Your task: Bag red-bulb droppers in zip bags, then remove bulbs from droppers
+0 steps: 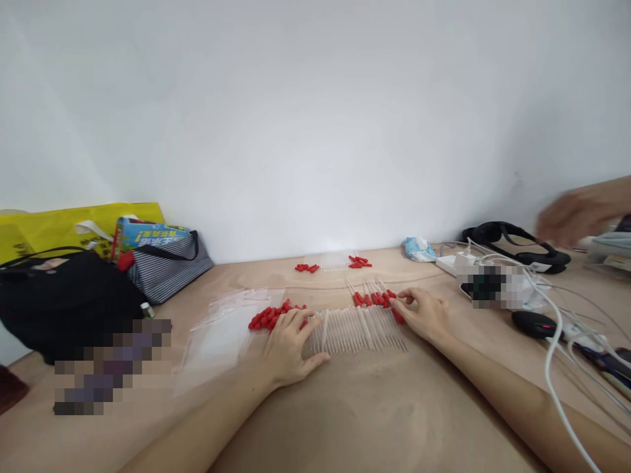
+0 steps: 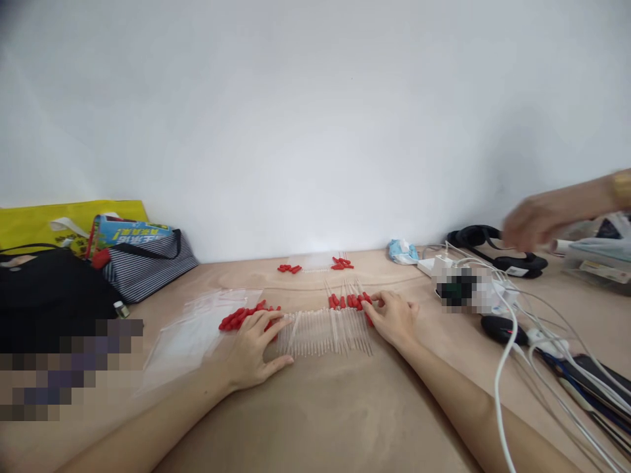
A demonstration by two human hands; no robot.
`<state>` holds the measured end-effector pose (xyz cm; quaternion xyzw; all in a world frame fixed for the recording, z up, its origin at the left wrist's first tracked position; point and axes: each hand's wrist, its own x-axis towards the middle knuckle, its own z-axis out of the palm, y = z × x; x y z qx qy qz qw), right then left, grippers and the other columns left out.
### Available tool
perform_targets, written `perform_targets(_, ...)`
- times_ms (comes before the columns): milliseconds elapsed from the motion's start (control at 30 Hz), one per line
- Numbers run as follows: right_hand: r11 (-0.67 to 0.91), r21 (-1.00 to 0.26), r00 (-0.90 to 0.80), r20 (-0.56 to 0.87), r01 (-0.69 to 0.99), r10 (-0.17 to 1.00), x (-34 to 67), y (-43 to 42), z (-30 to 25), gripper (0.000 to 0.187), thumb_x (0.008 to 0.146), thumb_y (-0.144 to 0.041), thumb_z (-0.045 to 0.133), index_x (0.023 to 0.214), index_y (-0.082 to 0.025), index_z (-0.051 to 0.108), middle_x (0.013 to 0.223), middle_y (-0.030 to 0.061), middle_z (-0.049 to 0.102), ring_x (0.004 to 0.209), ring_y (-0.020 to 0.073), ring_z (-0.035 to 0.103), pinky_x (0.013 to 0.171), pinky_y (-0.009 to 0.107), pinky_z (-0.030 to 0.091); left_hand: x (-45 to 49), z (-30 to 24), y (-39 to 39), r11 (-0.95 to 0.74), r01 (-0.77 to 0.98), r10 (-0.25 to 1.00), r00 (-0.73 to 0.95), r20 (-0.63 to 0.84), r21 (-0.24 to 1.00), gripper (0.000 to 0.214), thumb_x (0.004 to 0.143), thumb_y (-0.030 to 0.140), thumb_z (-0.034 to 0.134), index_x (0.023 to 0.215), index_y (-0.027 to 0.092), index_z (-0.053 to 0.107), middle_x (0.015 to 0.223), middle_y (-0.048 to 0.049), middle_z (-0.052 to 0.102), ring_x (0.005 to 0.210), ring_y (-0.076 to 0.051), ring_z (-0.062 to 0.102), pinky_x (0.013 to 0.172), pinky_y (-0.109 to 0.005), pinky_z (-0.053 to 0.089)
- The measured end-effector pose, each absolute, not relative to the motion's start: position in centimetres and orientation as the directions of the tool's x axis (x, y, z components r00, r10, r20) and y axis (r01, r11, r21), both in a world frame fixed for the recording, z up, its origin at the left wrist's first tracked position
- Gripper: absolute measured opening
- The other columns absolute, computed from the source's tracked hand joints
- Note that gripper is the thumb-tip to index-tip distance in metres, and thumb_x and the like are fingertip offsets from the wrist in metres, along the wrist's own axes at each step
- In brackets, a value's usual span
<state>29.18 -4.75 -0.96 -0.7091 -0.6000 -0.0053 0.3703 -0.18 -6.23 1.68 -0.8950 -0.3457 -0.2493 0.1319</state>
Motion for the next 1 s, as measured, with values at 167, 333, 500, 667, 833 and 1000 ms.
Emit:
perform_targets(167, 0.004, -0.457, 0.236, 0.468, 0.889, 0.852, 28.80, -4.23, -1.18, 0.032, 0.073, -0.049, 0.046, 0.077, -0.023, 0.064, 0.077, 0.0023, 0.064, 0.080, 0.0213, 0.055, 0.068, 0.032, 0.028, -1.01, 1.82, -6.00, -0.737, 0.673, 0.549, 0.644, 0.532, -0.054, 0.057, 0.064, 0.052, 0.062, 0.110, 0.018, 0.054, 0.104, -0.0109, 0.056, 0.095, -0.027, 0.049, 0.080, -0.044, 0.041)
perform_targets(333, -0.008, -0.456, 0.236, 0.444, 0.890, 0.864, 28.79, -4.33, -1.24, 0.031, 0.073, -0.047, 0.045, 0.079, -0.023, 0.064, 0.077, 0.0022, 0.064, 0.079, 0.0208, 0.054, 0.067, 0.033, 0.027, -1.12, 1.55, -5.95, -0.755, 0.655, 0.540, 0.649, 0.536, -0.030, 0.046, 0.064, 0.050, 0.064, 0.100, 0.021, 0.061, 0.104, -0.0098, 0.056, 0.098, -0.027, 0.048, 0.081, -0.045, 0.040)
perform_targets(500, -0.057, -0.474, 0.280, 0.415, 0.878, 0.866, 28.77, -4.30, -1.16, 0.029, 0.071, -0.048, 0.047, 0.077, -0.024, 0.064, 0.076, 0.0023, 0.065, 0.082, 0.0229, 0.053, 0.068, 0.035, 0.028, -1.09, 1.39, -6.00, -0.787, 0.617, 0.498, 0.630, 0.596, 0.006, 0.029, 0.065, 0.043, 0.066, 0.085, 0.021, 0.066, 0.099, -0.0087, 0.058, 0.094, -0.025, 0.050, 0.080, -0.044, 0.042)
perform_targets(667, -0.083, -0.502, 0.306, 0.381, 0.861, 0.873, 28.52, -4.07, -0.97, 0.027, 0.069, -0.047, 0.051, 0.073, -0.024, 0.064, 0.075, 0.0012, 0.066, 0.083, 0.0233, 0.054, 0.070, 0.036, 0.028, -1.04, 1.45, -6.13, -0.814, 0.579, 0.484, 0.649, 0.587, 0.032, 0.024, 0.067, 0.036, 0.065, 0.088, 0.024, 0.066, 0.099, -0.0077, 0.058, 0.094, -0.024, 0.050, 0.081, -0.043, 0.042)
perform_targets(833, -0.118, -0.546, 0.352, 0.348, 0.829, 0.869, 28.38, -3.97, -0.98, 0.029, 0.069, -0.048, 0.051, 0.072, -0.023, 0.065, 0.072, 0.0027, 0.067, 0.077, 0.0221, 0.057, 0.071, 0.037, 0.027, -1.01, 1.32, -6.04, -0.821, 0.569, 0.489, 0.649, 0.582, 0.055, 0.021, 0.067, 0.033, 0.065, 0.086, 0.024, 0.067, 0.100, -0.0076, 0.057, 0.094, -0.024, 0.050, 0.081, -0.043, 0.042)
perform_targets(1000, -0.130, -0.546, 0.353, 0.326, 0.827, 0.877, 28.46, -3.86, -1.11, 0.025, 0.070, -0.044, 0.050, 0.069, -0.024, 0.066, 0.073, 0.0017, 0.067, 0.078, 0.0224, 0.057, 0.072, 0.037, 0.027, -1.03, 1.14, -5.87, -0.830, 0.554, 0.486, 0.666, 0.566, 0.061, 0.016, 0.070, 0.031, 0.064, 0.084, 0.026, 0.067, 0.103, -0.0066, 0.055, 0.097, -0.023, 0.048, 0.083, -0.043, 0.041)
